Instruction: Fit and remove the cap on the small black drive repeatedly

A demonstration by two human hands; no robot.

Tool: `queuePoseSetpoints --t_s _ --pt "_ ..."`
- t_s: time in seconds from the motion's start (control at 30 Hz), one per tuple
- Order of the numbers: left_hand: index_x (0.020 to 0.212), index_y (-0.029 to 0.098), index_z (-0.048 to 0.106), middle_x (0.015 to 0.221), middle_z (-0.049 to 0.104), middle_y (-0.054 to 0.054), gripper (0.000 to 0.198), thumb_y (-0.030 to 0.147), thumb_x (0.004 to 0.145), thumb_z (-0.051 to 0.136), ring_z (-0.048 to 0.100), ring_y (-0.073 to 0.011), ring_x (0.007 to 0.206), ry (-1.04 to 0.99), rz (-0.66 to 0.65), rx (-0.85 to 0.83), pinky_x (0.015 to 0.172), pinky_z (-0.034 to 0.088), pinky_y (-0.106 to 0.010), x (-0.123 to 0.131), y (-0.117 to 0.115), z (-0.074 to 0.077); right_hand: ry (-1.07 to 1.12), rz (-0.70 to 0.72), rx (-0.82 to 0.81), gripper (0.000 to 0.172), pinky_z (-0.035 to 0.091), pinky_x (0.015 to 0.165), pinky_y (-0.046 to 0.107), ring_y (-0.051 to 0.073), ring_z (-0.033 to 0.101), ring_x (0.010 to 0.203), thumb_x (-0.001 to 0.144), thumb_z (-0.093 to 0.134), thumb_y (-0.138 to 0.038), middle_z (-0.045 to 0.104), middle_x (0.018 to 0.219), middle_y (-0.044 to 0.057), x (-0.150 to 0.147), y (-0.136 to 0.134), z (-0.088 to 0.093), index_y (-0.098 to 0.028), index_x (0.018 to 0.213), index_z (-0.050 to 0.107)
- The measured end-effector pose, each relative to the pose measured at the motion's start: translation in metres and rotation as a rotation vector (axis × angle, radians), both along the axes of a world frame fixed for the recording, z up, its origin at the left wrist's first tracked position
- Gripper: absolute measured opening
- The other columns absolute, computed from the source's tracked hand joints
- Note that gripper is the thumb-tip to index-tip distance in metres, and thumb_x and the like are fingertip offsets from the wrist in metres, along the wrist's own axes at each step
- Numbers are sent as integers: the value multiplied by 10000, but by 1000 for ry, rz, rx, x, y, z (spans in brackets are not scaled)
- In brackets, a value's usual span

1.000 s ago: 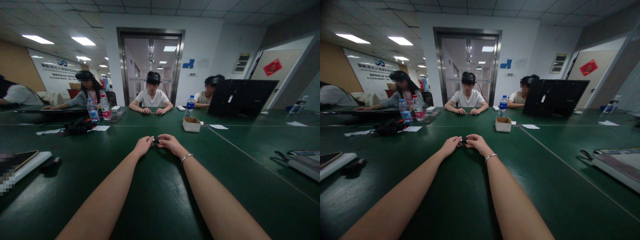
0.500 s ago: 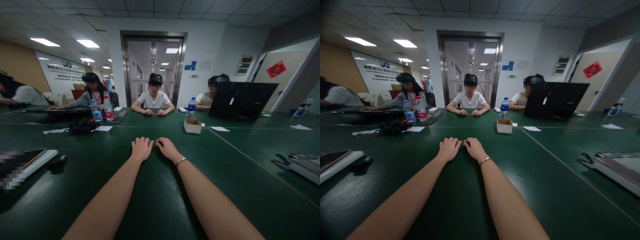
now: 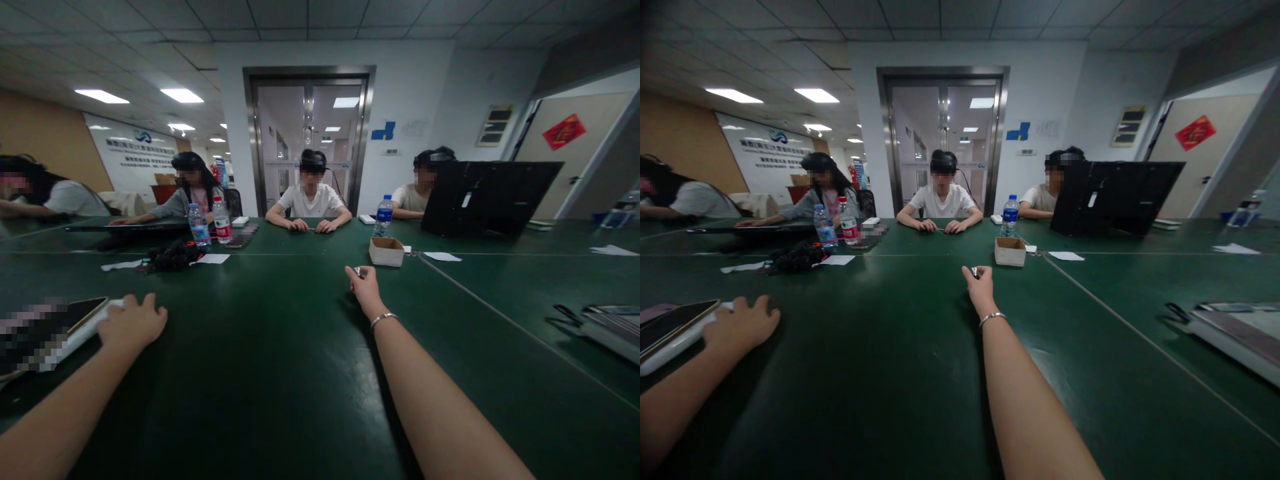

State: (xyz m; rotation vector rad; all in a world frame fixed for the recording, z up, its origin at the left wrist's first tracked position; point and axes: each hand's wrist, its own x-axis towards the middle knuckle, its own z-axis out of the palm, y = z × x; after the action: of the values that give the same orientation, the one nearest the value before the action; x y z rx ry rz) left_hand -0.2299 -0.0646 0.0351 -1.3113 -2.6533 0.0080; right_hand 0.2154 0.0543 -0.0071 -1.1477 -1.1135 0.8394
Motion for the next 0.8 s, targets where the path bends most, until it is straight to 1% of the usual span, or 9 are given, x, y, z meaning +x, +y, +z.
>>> queuePoseSetpoints --t_s 0.07,0.13,0.23,0.33,0.43,0.5,0.57,0.7,0.8 --pt "1122 213 544 1213 570 -136 433 433 810 341 482 -402 1090 -62 15 -1 724 450 -480 -8 -2 -3 -26 -121 8 419 342 435 223 98 436 439 649 642 -513 465 530 -86 11 -2 0 -226 846 407" --pt "1089 175 560 1191 566 -179 412 381 811 335 507 -400 1058 -55 -23 9 702 454 -465 -11 1 -7 -74 -169 2 384 342 437 227 100 435 433 692 581 -543 466 517 -78 32 -7 3 -224 808 401" --pt "1080 163 548 1141 580 -169 376 270 824 295 541 -345 1014 -28 -133 -20 725 448 -410 -13 9 -12 -212 -190 -38 361 350 459 245 110 441 442 763 458 -570 466 510 -53 83 -19 9 -209 769 450" --pt "1101 146 516 1125 570 -165 383 267 852 251 569 -300 967 -33 -250 -55 750 444 -368 -11 20 -13 -378 -381 -82 326 357 512 266 124 461 478 827 363 -497 484 526 -28 142 -36 15 -202 749 478" --pt "1114 102 499 1134 530 -213 431 320 878 212 590 -318 948 -74 -297 -38 732 452 -370 6 34 -12 -521 -509 -167 267 348 532 289 142 464 490 852 312 -396 509 535 -13 185 -51 18 -209 736 464" --pt "1123 95 498 1136 513 -225 440 326 882 211 591 -341 957 -115 -301 2 709 458 -380 31 45 -13 -591 -484 -198 273 344 533 299 152 469 489 851 306 -386 518 527 -6 197 -56 18 -210 726 473" --pt "1123 100 507 1129 512 -223 426 308 884 223 594 -340 954 -141 -325 53 698 462 -383 66 58 -16 -624 -444 -188 290 344 528 301 157 474 487 840 319 -418 519 518 -3 198 -58 17 -209 721 481" --pt "1092 132 535 1110 526 -186 368 251 887 253 596 -288 946 -148 -503 140 740 459 -370 152 80 -24 -619 -439 -205 318 349 511 296 157 487 479 786 395 -509 532 524 -10 194 -56 15 -205 755 481" --pt "1078 147 541 1109 525 -169 323 246 884 302 594 -259 916 -207 -564 174 735 455 -357 204 85 -27 -583 -417 -185 356 371 524 295 156 505 494 716 507 -536 539 545 -23 196 -55 13 -198 825 477"
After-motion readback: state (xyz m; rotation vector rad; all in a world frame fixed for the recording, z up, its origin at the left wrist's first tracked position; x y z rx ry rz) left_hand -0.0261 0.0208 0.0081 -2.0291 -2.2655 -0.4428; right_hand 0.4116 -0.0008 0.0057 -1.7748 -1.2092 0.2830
